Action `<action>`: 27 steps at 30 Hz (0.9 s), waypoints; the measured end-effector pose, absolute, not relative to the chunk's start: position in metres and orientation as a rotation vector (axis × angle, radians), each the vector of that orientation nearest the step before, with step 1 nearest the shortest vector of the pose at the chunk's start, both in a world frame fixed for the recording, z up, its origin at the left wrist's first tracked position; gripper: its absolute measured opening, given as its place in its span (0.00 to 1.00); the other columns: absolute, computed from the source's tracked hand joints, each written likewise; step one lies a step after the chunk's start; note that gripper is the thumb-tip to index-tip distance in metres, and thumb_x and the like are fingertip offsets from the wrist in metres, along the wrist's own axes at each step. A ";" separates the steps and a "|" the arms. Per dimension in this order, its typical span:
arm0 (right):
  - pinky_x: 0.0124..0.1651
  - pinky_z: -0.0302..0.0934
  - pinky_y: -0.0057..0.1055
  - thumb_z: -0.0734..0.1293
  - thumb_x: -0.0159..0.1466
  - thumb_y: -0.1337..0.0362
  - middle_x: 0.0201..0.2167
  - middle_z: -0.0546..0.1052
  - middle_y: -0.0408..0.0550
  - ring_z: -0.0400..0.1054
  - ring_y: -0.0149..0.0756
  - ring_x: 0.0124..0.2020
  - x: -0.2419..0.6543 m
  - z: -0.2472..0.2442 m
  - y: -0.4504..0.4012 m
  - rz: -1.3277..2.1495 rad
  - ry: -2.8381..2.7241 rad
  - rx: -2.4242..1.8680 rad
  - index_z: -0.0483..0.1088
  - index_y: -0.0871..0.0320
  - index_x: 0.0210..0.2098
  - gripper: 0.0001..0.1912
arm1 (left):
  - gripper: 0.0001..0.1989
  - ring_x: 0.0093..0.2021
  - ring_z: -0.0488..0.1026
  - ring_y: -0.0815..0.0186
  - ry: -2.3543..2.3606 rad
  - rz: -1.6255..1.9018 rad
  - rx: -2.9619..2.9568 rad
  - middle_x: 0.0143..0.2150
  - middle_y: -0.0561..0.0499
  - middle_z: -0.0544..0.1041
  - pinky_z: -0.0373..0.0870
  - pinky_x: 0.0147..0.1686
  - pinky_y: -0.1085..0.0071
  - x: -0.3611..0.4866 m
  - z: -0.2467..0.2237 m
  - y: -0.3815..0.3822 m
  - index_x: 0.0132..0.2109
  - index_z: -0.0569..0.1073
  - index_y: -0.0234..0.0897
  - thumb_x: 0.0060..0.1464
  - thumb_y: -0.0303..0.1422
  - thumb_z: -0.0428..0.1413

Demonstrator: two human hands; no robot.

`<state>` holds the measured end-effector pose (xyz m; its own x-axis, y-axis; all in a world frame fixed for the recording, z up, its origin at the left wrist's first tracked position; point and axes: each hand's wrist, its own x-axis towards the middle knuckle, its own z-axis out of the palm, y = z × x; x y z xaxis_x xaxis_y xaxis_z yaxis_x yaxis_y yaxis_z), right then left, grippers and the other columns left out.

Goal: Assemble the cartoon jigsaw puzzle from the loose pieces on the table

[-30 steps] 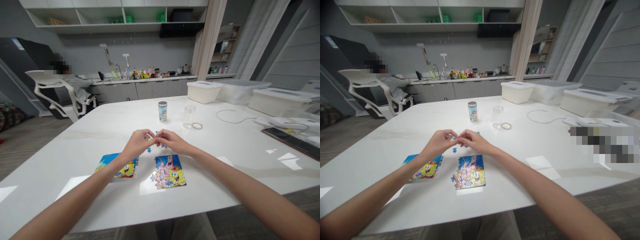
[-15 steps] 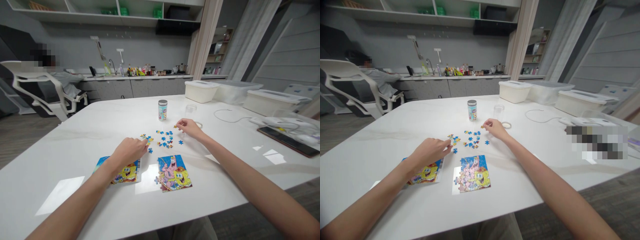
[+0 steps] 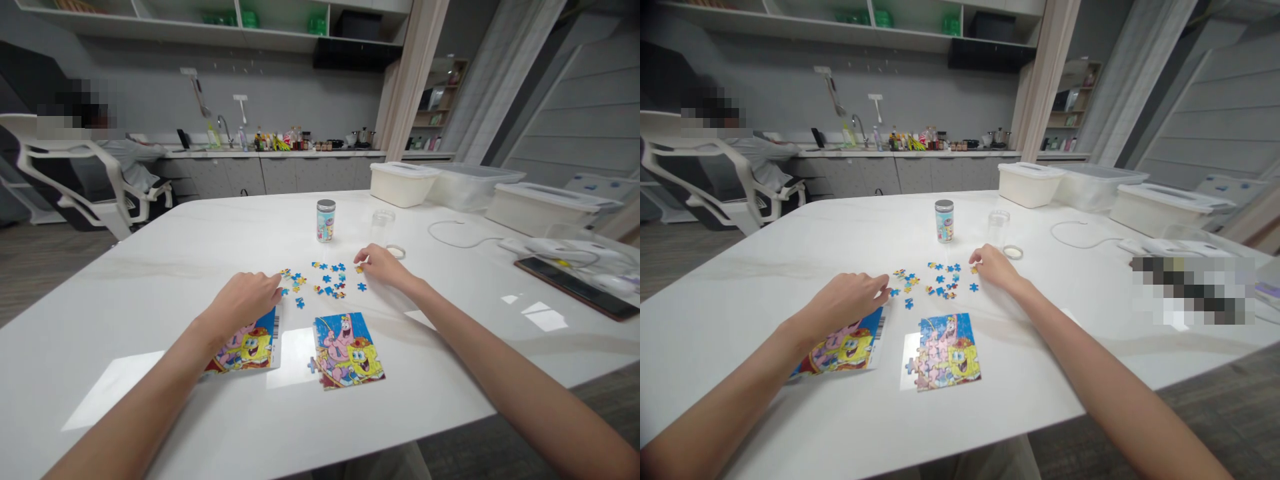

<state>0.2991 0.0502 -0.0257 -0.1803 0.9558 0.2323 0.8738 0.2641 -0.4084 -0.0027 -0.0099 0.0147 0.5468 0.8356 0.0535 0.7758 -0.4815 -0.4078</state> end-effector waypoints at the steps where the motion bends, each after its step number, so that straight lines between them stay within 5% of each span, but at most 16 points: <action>1: 0.42 0.59 0.31 0.62 0.54 0.78 0.37 0.74 0.51 0.67 0.35 0.35 0.299 -0.025 0.050 0.228 -2.125 -1.649 0.75 0.60 0.34 0.13 | 0.16 0.28 0.76 0.55 -1.326 0.219 -2.401 0.26 0.43 0.76 0.62 0.24 0.67 -0.003 0.015 -0.010 0.37 0.71 0.34 0.62 0.33 0.39; 12: 0.39 0.59 0.31 0.60 0.58 0.73 0.36 0.76 0.52 0.69 0.38 0.37 0.292 -0.010 0.039 0.239 -2.258 -1.648 0.74 0.60 0.36 0.11 | 0.16 0.30 0.76 0.54 -1.431 0.253 -2.399 0.28 0.42 0.76 0.64 0.27 0.66 -0.001 0.009 -0.008 0.38 0.71 0.34 0.62 0.33 0.40; 19: 0.35 0.61 0.27 0.67 0.57 0.61 0.35 0.78 0.46 0.71 0.34 0.33 0.301 0.005 0.032 0.659 -2.551 -1.491 0.74 0.57 0.38 0.11 | 0.14 0.29 0.76 0.54 -1.422 0.270 -2.376 0.27 0.43 0.75 0.62 0.25 0.67 -0.002 0.008 -0.007 0.39 0.69 0.34 0.62 0.32 0.40; 27: 0.36 0.61 0.29 0.66 0.55 0.62 0.35 0.77 0.48 0.70 0.36 0.35 0.298 0.007 0.027 0.701 -2.547 -1.563 0.72 0.58 0.36 0.10 | 0.13 0.29 0.76 0.56 -1.419 0.230 -2.395 0.27 0.44 0.75 0.63 0.25 0.67 -0.001 0.008 -0.010 0.38 0.69 0.34 0.62 0.32 0.41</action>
<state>0.2979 0.0272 0.0070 -0.4797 0.8604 -0.1722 0.8273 0.3782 -0.4153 -0.0007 -0.0101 0.0084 0.4862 0.8731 0.0364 0.8168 -0.4392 -0.3741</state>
